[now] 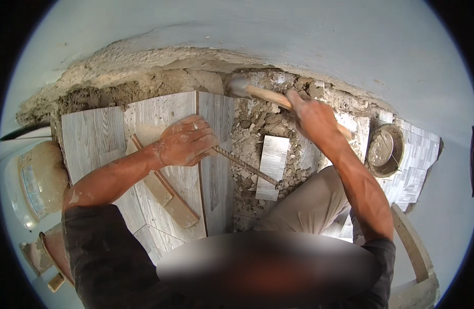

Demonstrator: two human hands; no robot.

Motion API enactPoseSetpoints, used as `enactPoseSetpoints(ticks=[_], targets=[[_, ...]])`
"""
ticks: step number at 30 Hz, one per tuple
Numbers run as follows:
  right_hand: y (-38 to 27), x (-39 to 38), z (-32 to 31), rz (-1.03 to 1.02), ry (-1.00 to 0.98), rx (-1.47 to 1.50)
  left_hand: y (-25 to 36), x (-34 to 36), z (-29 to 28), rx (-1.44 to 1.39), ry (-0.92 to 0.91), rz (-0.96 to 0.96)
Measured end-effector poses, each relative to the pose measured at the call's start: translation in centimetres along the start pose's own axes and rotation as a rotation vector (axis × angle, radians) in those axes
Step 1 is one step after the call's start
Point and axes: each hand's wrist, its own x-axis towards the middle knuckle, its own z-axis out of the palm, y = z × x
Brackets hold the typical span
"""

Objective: The person is removing tiles and debris from a staircase using a hammer and a chisel.

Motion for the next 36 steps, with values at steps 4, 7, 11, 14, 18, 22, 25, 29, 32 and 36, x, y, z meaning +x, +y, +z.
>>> enactPoseSetpoints(ticks=[4,7,11,14,18,22,25,29,32,36], targets=[[-0.9,-6.0,-0.6,0.172,-0.044,0.479,0.1,0.0,-0.2,0.014,0.022,0.011],[-3.4,-9.5,-1.5,0.497,-0.351,0.944,0.3,-0.4,0.3,0.002,0.083,0.029],[-7.4,-13.4,-0.4,0.588,-0.509,1.255,0.3,-0.8,0.9,0.05,0.142,0.018],[-10.6,-15.6,1.7,0.608,-0.572,1.302,0.2,-1.5,1.8,0.09,0.198,-0.031],[-12.5,-17.2,4.9,0.617,-0.529,1.3,0.7,-1.2,1.4,0.135,0.22,-0.108],[-13.9,-19.1,6.5,0.614,-0.533,1.324,0.9,-1.3,1.6,0.14,0.271,-0.145],[-14.8,-20.5,6.9,0.551,-0.524,1.319,0.3,-1.6,2.1,0.169,0.285,-0.203],[-15.3,-21.6,6.7,0.515,-0.592,1.226,2.1,-0.7,1.2,0.228,0.188,-0.341],[-14.3,-21.8,9.1,0.282,-0.529,0.803,2.4,-0.4,1.5,0.237,0.183,-0.384],[-14.3,-23.3,7.4,-0.017,-0.17,0.433,3.4,-0.4,3.3,0.223,0.292,-0.419]])
